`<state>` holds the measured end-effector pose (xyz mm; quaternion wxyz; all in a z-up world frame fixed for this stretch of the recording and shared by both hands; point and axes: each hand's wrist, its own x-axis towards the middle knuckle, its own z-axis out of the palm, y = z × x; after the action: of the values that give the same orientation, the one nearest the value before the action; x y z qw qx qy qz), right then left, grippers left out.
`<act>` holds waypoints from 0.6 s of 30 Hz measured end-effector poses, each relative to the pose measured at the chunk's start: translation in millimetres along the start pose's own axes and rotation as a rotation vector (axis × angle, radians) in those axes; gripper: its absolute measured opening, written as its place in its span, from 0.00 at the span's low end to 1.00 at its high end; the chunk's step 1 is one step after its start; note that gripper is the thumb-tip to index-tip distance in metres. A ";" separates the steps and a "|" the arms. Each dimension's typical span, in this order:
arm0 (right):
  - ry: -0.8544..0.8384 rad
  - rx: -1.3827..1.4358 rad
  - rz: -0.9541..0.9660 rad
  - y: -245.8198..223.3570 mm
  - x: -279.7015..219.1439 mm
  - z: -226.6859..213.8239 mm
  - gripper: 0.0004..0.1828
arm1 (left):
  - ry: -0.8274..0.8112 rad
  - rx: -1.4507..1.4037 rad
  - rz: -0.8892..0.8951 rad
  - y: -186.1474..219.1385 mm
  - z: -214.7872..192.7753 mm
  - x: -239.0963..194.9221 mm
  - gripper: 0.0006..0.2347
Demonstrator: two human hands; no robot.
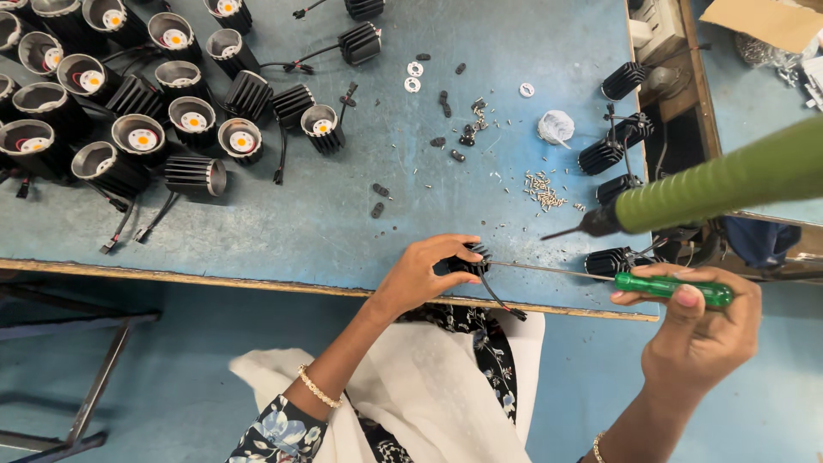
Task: The person assembles a lighting component by inserting wires into a black housing, positioning a circuit board, and securing the assembly using a manual screwdriver and a powered screwdriver.
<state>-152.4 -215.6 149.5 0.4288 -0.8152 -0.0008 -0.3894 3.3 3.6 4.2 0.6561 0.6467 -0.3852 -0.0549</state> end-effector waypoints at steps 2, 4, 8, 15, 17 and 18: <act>0.000 -0.003 0.000 -0.4 -0.1 1.0 0.25 | -0.001 -0.002 0.001 0.8 -0.6 0.4 0.13; -0.002 -0.007 0.001 -2.4 1.1 2.2 0.25 | -0.001 -0.010 -0.005 2.1 -1.0 0.0 0.12; -0.053 -0.029 0.007 -14.2 9.9 4.5 0.22 | -0.015 -0.009 -0.037 4.1 -1.0 -0.2 0.13; -0.179 -0.405 0.149 -54.4 35.0 5.3 0.12 | -0.020 0.045 -0.040 2.6 0.9 -0.4 0.14; -0.211 -0.522 0.087 -61.2 42.5 10.3 0.13 | -0.020 0.042 -0.050 2.2 1.1 -0.6 0.15; -0.230 -0.568 0.062 -63.4 46.4 12.7 0.13 | -0.024 0.030 -0.067 2.1 1.0 -0.7 0.16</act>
<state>-133.2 -182.1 219.1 0.1924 -0.9409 0.0847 -0.2657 1.3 3.5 5.6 0.6394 0.6683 -0.3719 -0.0790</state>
